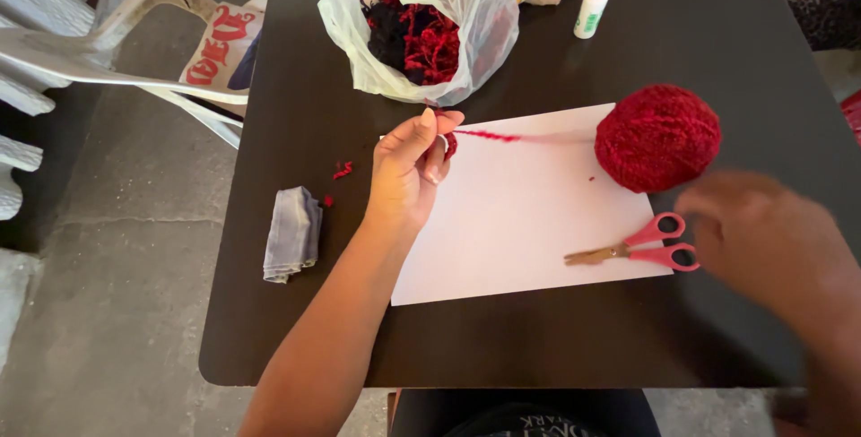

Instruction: Cutting and tying small pieces of red yarn onto a central string to create a decorative craft

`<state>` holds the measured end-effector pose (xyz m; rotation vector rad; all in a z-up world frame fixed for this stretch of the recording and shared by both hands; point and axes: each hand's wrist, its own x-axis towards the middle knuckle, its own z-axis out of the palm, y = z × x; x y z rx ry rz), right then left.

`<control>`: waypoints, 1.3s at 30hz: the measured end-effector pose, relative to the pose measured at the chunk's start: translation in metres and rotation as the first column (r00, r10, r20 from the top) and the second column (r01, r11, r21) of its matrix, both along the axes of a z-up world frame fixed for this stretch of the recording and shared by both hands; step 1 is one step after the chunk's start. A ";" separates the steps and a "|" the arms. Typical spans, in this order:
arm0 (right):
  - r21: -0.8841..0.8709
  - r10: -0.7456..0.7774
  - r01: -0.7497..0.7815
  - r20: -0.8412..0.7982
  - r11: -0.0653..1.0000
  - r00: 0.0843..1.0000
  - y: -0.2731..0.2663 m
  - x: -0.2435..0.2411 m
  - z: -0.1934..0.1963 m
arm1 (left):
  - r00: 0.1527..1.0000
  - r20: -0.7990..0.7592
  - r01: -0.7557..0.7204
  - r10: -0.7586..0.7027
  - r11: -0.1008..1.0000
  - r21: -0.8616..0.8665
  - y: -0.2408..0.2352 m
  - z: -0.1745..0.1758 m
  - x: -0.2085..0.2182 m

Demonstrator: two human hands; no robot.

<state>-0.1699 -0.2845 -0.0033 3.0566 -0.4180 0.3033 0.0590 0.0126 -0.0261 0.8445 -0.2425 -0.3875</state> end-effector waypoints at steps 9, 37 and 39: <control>0.013 0.037 -0.042 0.252 0.999 0.967 0.004 0.067 0.024 | 0.998 0.028 -0.057 0.062 0.988 -0.141 0.009 0.002 0.009; 0.467 0.290 -0.689 0.667 0.555 0.686 0.085 0.119 0.008 | 0.988 -0.087 -0.136 0.128 0.987 -0.087 0.002 0.014 -0.002; 0.448 0.282 -0.762 0.741 0.468 0.609 0.082 0.114 0.014 | 0.991 -0.115 -0.065 0.066 0.998 0.016 -0.004 0.010 -0.006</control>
